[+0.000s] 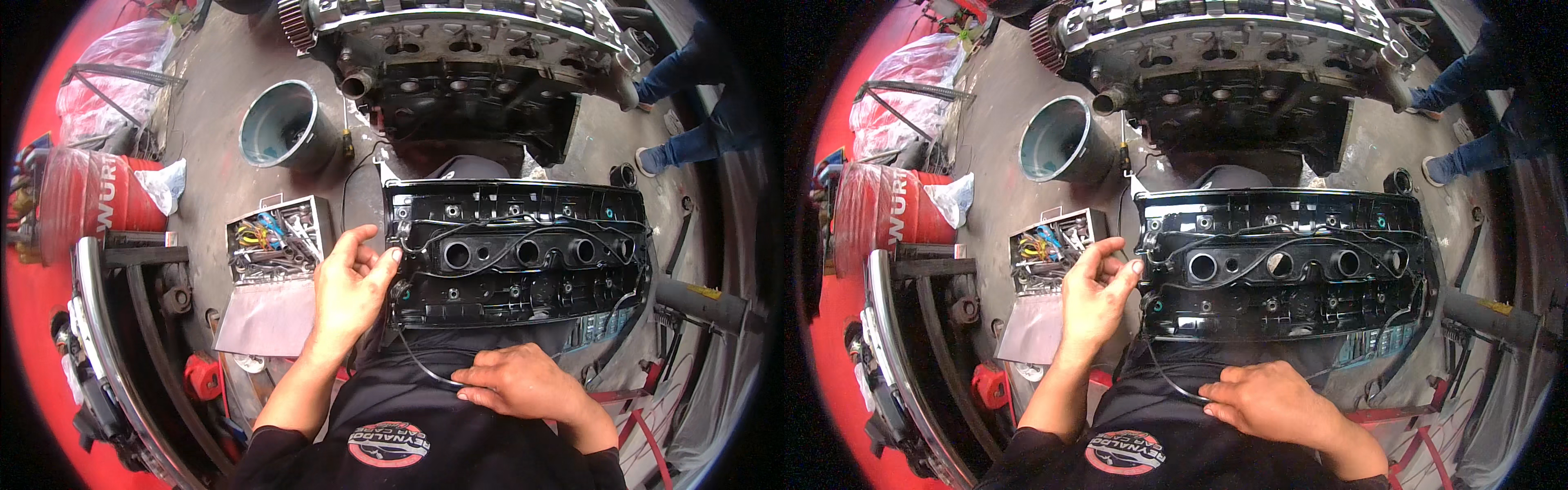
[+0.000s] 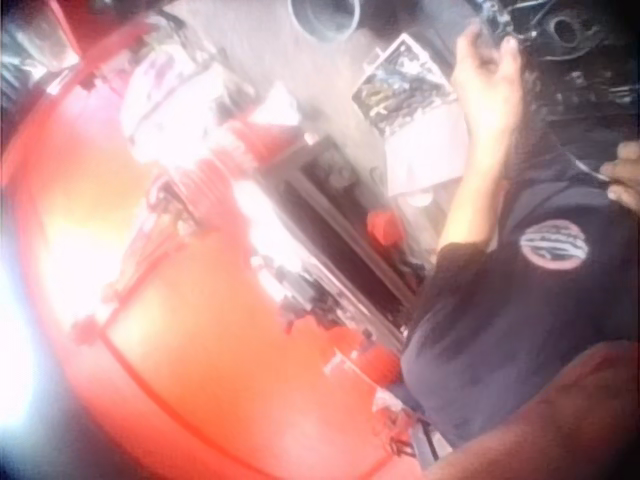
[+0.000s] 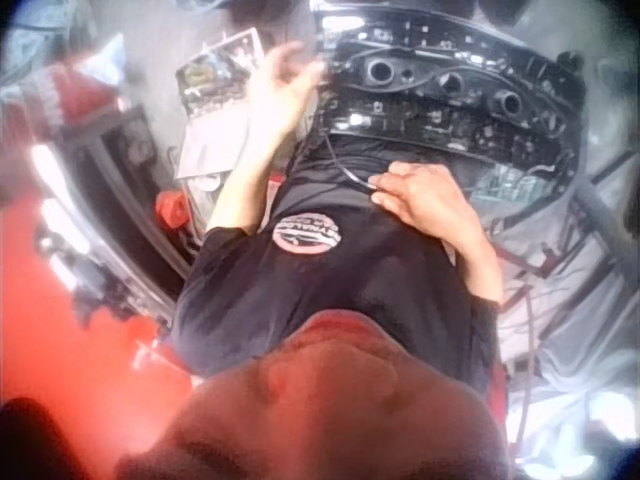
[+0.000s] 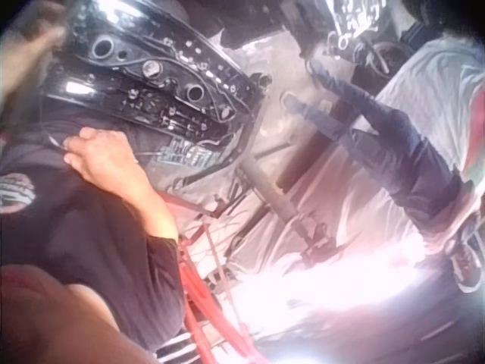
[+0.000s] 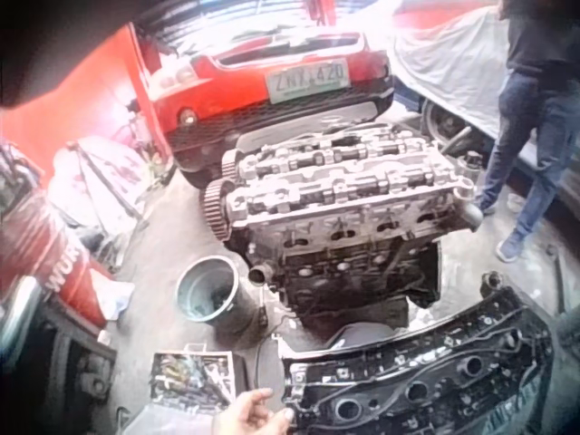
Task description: The person cleans a black engine valve cover with a white cloth and then installs a black rubber gasket into the cover's groove. The person carefully presses the gasket into place around the perimeter of the cover, ensuring it is seated correctly.
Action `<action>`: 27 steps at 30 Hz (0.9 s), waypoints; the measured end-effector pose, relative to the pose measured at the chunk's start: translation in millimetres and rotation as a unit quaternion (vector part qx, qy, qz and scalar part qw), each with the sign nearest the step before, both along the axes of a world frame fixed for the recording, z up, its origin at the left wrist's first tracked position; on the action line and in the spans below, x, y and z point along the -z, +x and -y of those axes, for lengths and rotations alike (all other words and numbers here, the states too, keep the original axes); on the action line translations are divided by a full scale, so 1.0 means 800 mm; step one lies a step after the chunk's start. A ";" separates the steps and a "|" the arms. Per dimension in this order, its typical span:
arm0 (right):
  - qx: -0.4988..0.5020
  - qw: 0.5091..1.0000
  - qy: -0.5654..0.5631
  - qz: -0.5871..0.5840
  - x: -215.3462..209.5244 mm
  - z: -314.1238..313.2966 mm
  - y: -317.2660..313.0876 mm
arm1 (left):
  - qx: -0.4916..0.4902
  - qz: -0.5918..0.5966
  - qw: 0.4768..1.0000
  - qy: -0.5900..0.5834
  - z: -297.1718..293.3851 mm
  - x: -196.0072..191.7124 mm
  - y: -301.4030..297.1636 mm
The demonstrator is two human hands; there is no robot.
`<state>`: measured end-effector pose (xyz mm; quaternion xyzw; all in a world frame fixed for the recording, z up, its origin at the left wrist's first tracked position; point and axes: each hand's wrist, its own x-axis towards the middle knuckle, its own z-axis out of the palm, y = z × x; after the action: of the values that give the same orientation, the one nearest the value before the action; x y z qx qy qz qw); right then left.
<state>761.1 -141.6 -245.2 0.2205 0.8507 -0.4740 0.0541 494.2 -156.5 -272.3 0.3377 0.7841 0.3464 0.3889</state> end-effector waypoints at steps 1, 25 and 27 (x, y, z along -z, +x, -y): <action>0.005 1.000 0.001 0.006 -0.001 -0.001 -0.003 | 0.006 -0.026 0.999 -0.028 -0.004 -0.006 -0.002; 0.259 0.859 0.359 -0.258 -0.131 -0.135 0.015 | 0.280 0.019 0.885 0.372 -0.133 -0.132 0.064; 0.208 0.869 0.385 -0.233 -0.177 -0.197 0.017 | 0.284 -0.055 0.835 0.468 -0.167 -0.174 0.082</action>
<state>774.5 15.7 -103.4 0.2785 0.8881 -0.1472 -0.3349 559.8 -22.6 -132.9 0.7057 0.4179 0.5276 0.2216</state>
